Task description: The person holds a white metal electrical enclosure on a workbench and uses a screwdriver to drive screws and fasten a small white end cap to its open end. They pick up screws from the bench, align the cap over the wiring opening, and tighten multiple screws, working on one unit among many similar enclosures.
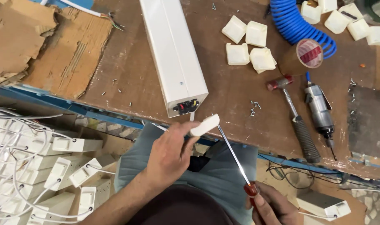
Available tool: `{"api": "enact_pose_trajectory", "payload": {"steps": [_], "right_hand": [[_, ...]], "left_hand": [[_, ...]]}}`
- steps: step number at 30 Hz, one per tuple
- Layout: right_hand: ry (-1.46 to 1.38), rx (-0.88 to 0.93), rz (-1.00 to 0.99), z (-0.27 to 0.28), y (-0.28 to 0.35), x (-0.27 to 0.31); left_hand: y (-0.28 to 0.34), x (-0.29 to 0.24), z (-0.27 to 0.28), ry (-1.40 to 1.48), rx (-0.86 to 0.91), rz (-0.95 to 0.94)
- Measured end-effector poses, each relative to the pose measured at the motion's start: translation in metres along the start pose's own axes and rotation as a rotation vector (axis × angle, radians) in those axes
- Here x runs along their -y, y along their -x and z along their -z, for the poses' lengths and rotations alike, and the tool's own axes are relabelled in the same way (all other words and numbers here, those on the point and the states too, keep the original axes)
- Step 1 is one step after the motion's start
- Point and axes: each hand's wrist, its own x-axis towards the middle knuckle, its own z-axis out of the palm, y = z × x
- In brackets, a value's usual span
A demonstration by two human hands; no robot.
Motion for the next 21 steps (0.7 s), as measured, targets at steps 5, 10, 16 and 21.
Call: {"api": "enact_pose_trajectory", "payload": {"steps": [5, 10, 16, 21], "right_hand": [[0.055, -0.014, 0.066, -0.036, 0.002, 0.028], [0.013, -0.002, 0.045, -0.047, 0.003, 0.037], [0.004, 0.000, 0.033, -0.047, 0.005, 0.037], [-0.004, -0.001, 0.037, -0.047, 0.006, 0.036]], "left_hand": [[-0.014, -0.001, 0.014, -0.018, -0.084, 0.111], [-0.015, 0.001, 0.013, 0.006, -0.144, 0.143], [-0.010, 0.006, 0.006, 0.005, -0.199, 0.130], [-0.012, 0.005, 0.006, -0.042, -0.224, 0.072]]}}
